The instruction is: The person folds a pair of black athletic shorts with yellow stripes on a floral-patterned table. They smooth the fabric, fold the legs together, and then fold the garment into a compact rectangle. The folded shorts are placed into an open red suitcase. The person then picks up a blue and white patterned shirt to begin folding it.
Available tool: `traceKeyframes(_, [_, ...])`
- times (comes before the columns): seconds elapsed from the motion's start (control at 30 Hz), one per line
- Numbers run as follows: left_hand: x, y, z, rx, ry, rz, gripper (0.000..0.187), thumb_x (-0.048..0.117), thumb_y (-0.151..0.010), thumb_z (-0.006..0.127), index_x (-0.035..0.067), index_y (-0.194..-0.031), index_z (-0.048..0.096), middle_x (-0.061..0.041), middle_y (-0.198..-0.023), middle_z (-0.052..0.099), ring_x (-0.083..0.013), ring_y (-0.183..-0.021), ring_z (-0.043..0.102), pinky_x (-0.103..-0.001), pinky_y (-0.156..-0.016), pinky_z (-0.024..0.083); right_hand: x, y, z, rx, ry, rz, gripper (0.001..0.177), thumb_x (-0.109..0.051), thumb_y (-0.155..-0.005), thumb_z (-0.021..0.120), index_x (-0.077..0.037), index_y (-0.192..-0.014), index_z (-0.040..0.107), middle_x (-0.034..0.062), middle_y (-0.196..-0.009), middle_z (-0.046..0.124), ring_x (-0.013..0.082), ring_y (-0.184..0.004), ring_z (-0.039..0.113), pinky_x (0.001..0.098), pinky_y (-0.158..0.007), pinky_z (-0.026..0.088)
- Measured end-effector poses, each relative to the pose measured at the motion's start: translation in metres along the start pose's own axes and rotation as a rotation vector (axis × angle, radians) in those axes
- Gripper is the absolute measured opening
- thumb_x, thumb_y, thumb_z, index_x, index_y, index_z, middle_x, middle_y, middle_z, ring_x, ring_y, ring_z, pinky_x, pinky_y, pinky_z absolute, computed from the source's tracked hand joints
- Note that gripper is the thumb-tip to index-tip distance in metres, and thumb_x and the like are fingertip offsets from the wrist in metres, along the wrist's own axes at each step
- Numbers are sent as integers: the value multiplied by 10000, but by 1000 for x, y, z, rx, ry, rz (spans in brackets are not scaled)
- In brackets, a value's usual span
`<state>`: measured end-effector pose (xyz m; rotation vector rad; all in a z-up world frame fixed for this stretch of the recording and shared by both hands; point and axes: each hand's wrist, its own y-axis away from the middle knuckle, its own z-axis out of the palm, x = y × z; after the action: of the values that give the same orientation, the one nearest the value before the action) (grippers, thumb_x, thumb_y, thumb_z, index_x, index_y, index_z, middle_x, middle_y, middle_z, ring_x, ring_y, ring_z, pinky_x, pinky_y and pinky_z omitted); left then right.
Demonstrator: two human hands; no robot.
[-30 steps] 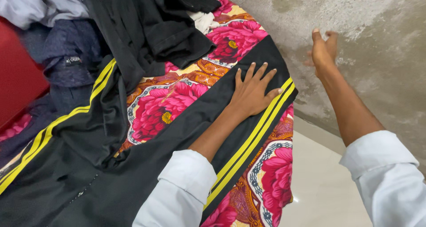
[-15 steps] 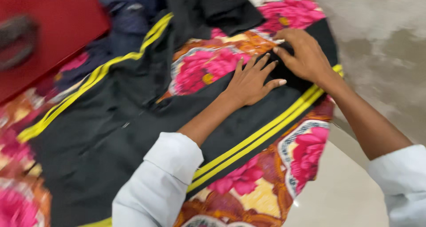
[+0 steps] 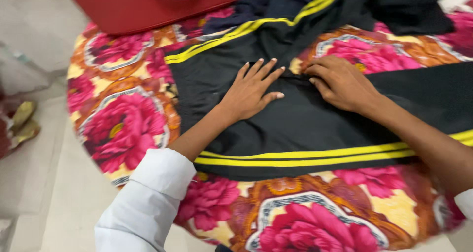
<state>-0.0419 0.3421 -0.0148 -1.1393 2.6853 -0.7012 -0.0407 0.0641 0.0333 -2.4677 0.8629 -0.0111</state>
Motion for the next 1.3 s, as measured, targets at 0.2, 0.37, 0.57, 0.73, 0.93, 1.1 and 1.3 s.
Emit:
traceKeyframes(0.2, [-80, 45, -19, 41, 2, -329, 532, 449, -1053, 535, 133, -1481, 505, -169, -1559, 456, -364, -1438, 416, -571, -1155, 295, 21, -79, 37, 3, 189, -102, 197, -46, -907, 599, -8, -1067, 708, 140, -1113, 715, 340, -1113, 664, 453, -956, 519])
traceKeyframes(0.37, [-155, 57, -29, 245, -47, -486, 432, 180, -955, 628, 134, -1382, 587, -128, -1366, 604, -340, -1319, 521, -544, -1114, 357, 86, -142, 67, 56, 280, -72, 269, -80, -947, 625, -26, -1195, 714, 138, -1164, 713, 353, -1109, 648, 466, -926, 516])
traceKeyframes(0.57, [-213, 60, -28, 205, -190, -570, 327, 60, -789, 700, 145, -1104, 676, -92, -1135, 656, -327, -1135, 564, -542, -960, 394, 132, -175, 100, -28, 325, 9, 350, -87, -798, 663, -112, -1135, 756, 90, -1067, 720, 338, -1064, 643, 465, -892, 528])
traceKeyframes(0.73, [-239, 51, -25, 353, -276, -505, 293, 26, -773, 709, 132, -1039, 648, -78, -1053, 625, -303, -1069, 570, -519, -859, 387, 135, -188, 96, 69, 386, 74, 147, -103, -890, 677, -135, -1020, 737, 82, -1040, 707, 320, -1064, 642, 470, -850, 525])
traceKeyframes(0.93, [-242, 39, -47, 391, -436, -530, 357, 7, -767, 691, 121, -1103, 645, -86, -1074, 610, -298, -1069, 560, -492, -863, 394, 120, -192, 87, 284, 325, 117, 23, -50, -1069, 595, -42, -1078, 575, 141, -1067, 683, 350, -1057, 647, 502, -774, 489])
traceKeyframes(1.1, [-231, 57, -57, 354, -452, -489, 330, 30, -741, 685, 78, -1068, 667, -92, -1049, 634, -313, -1047, 553, -497, -841, 379, 98, -183, 65, 130, 252, 32, 140, -123, -1103, 610, -9, -1167, 559, 192, -1003, 675, 424, -963, 652, 525, -843, 500])
traceKeyframes(1.3, [-182, 54, -113, 520, -199, -356, 138, 33, -944, 691, 77, -1074, 705, -75, -1072, 647, -304, -1105, 550, -463, -934, 382, 63, -154, 5, 163, 324, -100, 153, -75, -1076, 585, 21, -1188, 628, 220, -1008, 677, 418, -936, 660, 484, -800, 517])
